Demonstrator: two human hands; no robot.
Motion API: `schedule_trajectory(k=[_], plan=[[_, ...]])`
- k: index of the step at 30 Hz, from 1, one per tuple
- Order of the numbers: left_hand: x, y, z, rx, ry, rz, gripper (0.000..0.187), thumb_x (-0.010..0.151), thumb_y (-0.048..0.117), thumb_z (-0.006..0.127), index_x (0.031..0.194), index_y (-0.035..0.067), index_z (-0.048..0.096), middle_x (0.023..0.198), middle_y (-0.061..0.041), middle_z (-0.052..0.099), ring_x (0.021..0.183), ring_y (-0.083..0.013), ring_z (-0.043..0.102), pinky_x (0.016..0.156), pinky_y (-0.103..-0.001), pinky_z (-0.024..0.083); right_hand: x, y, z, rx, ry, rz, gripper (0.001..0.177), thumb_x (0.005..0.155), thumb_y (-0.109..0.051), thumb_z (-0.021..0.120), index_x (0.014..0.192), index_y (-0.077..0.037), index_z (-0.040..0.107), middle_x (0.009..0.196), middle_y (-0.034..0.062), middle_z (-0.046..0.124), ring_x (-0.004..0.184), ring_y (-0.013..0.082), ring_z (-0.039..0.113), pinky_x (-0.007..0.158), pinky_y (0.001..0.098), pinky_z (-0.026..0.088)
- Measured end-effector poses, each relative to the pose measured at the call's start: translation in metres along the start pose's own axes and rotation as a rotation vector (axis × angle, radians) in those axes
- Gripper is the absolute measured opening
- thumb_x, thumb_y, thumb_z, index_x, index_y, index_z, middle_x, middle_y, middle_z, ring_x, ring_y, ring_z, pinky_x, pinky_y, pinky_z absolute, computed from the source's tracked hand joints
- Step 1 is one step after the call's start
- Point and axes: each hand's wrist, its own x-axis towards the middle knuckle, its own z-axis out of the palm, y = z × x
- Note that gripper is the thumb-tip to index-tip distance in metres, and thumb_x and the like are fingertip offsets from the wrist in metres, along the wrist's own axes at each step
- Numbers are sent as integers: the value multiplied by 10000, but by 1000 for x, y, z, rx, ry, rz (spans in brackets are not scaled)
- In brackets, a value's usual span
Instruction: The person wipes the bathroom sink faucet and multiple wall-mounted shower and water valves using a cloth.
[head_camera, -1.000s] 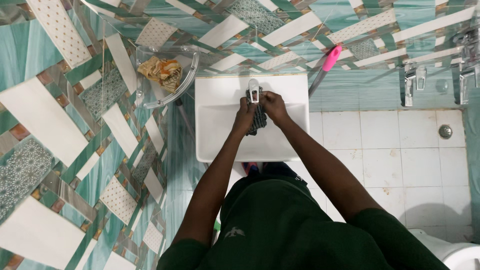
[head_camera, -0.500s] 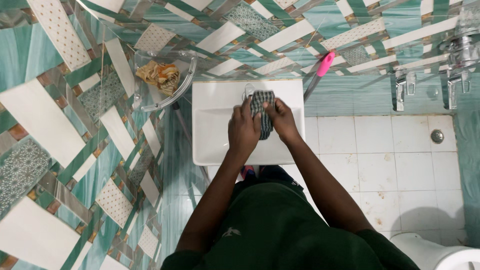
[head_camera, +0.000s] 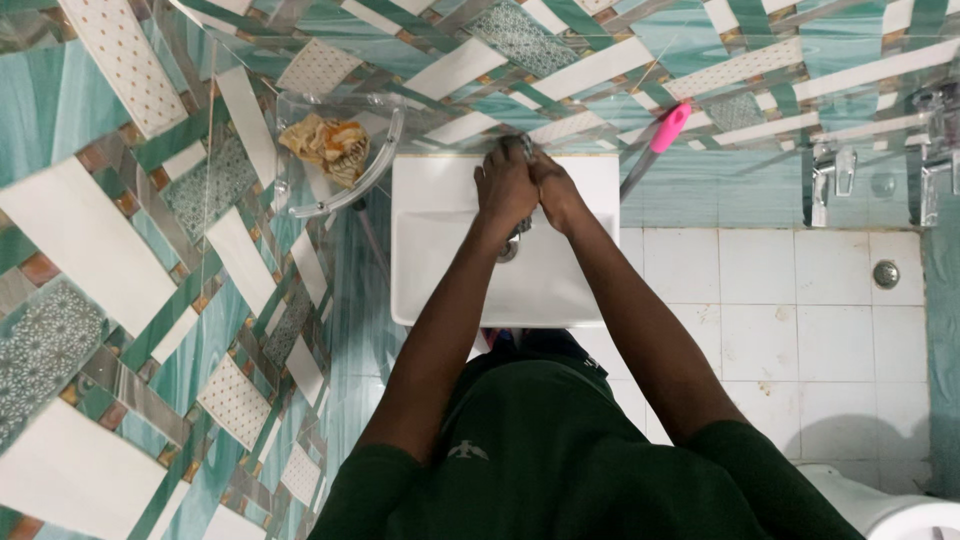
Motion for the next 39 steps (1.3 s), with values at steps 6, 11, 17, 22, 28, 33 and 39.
schedule_trajectory(k=[6,11,17,22,28,33,39], plan=[[-4,-2,0,-214,95,-46,488,1005,332,598,1410,75,507,1434,-208,543,1351,-375,556,1112,-502,460,8,-4,8,38,-12,-88,435,1089,-138,463,1506,-20,492,1235,72,632,1097,154,597,988,284,491],[-75,-3,15,-348,449,206,687,1041,202,580,1598,-4,235,1509,-340,408,1357,-500,490,1089,-537,448,-61,-8,19,-252,70,-52,496,1027,-135,557,1513,-118,456,1162,40,631,876,145,544,747,290,479],[-149,-6,3,-763,-7,-79,791,1027,264,480,1637,26,36,1505,-305,425,1255,-428,594,938,-458,532,-116,11,17,-360,57,114,479,922,-61,716,1352,-96,507,1138,48,625,1009,99,633,875,274,548],[-158,-25,-38,-645,-248,-261,797,919,357,675,1582,126,298,1316,-247,674,1180,-365,689,942,-406,554,-117,51,-5,-179,29,-90,384,913,28,721,1251,-58,561,970,8,580,849,95,602,782,258,516],[-123,-39,-25,-562,37,-78,746,929,285,738,1521,73,336,1264,-253,608,1140,-367,628,945,-438,521,-90,22,-2,-392,256,-176,254,1015,-107,641,1257,-45,596,902,-13,516,793,84,477,703,275,435],[-139,-50,-11,-790,-193,-84,573,975,228,622,1500,79,449,1216,-133,677,1111,-246,667,949,-359,513,-96,15,25,-203,148,95,326,982,-338,589,1258,-170,553,1028,-60,663,911,43,629,778,255,550],[-121,-59,-10,-1277,-351,-311,499,976,230,655,1424,62,512,1194,-99,658,1075,-159,618,922,-316,513,-104,32,-5,-179,96,119,390,1097,-382,666,1141,1,609,928,62,608,822,149,557,727,315,494]])
